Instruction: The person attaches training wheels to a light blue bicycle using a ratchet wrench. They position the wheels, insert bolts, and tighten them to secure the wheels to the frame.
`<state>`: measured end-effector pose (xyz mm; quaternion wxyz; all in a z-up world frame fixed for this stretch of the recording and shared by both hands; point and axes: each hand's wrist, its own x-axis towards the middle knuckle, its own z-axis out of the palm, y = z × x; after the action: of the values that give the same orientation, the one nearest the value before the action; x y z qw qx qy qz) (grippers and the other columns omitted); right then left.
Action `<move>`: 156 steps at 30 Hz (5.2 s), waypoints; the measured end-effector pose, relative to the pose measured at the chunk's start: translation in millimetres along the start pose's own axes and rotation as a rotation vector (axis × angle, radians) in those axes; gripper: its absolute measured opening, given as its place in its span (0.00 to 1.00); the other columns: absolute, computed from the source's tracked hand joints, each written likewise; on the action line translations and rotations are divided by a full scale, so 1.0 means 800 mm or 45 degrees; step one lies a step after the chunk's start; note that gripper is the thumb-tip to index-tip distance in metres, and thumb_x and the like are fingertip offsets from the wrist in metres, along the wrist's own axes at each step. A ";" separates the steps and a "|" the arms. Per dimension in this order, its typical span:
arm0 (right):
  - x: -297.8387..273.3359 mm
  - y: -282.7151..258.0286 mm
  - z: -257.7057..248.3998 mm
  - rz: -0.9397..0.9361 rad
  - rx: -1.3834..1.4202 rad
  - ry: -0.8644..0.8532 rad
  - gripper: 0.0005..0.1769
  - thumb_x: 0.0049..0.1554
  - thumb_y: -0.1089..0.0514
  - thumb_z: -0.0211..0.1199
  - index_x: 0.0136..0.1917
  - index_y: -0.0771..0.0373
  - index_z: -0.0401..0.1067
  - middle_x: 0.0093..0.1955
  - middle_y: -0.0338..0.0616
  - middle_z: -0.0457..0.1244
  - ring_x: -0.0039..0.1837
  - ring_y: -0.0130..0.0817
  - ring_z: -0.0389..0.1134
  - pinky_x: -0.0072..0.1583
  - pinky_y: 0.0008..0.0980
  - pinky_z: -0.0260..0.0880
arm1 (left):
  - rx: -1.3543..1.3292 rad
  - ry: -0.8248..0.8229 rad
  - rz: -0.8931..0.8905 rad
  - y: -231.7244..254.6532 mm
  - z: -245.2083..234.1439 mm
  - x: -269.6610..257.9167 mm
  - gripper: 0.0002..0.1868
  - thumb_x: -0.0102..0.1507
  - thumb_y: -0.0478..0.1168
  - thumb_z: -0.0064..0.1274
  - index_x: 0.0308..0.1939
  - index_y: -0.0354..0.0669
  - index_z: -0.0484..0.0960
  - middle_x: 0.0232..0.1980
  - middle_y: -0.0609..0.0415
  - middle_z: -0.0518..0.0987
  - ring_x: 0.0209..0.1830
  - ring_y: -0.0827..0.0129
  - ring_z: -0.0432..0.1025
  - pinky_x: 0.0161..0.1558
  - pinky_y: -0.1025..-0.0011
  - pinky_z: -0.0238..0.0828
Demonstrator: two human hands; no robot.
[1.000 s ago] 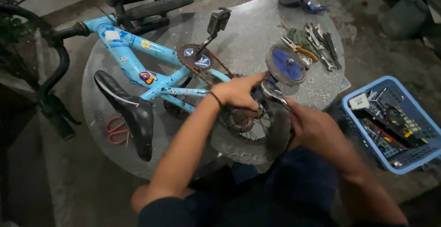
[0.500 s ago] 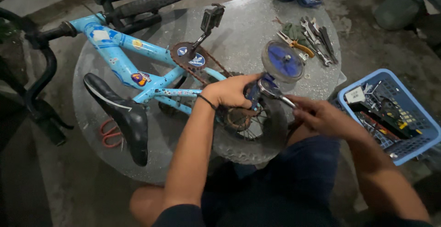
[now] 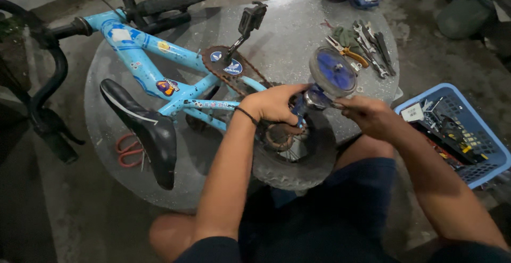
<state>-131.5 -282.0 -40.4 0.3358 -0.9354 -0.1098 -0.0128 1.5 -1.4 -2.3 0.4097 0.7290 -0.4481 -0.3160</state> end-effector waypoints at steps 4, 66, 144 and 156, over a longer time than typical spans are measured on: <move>-0.030 -0.068 -0.024 0.180 -0.052 0.013 0.24 0.59 0.57 0.63 0.69 0.52 0.74 0.44 0.50 0.68 0.44 0.41 0.70 0.49 0.38 0.71 | 0.014 -0.042 -0.143 -0.004 -0.002 -0.001 0.53 0.46 0.39 0.66 0.75 0.40 0.63 0.53 0.43 0.84 0.49 0.62 0.78 0.51 0.69 0.76; 0.003 0.000 0.008 -0.142 0.044 0.132 0.17 0.58 0.57 0.64 0.62 0.54 0.76 0.41 0.48 0.67 0.43 0.44 0.71 0.48 0.39 0.71 | -0.384 -0.070 -0.093 -0.007 -0.008 -0.003 0.52 0.46 0.37 0.67 0.73 0.36 0.63 0.54 0.47 0.83 0.52 0.65 0.78 0.55 0.67 0.77; -0.055 -0.174 0.000 0.309 -0.309 0.187 0.23 0.62 0.59 0.62 0.70 0.58 0.70 0.46 0.57 0.69 0.42 0.51 0.71 0.41 0.43 0.69 | -0.031 0.027 -0.112 -0.004 -0.012 -0.001 0.50 0.43 0.42 0.71 0.69 0.39 0.69 0.48 0.51 0.83 0.45 0.65 0.78 0.46 0.68 0.77; 0.019 -0.041 0.004 -0.072 -0.058 0.077 0.16 0.60 0.59 0.62 0.62 0.60 0.74 0.50 0.59 0.69 0.50 0.53 0.71 0.51 0.43 0.71 | -0.146 -0.036 -0.118 -0.005 -0.006 -0.005 0.52 0.43 0.41 0.69 0.72 0.40 0.67 0.40 0.51 0.81 0.40 0.65 0.75 0.41 0.68 0.75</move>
<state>-124.0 -252.8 -20.7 0.3170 -0.9386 -0.1256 -0.0529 5.5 5.0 -3.5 0.4295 0.7196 -0.4009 -0.3701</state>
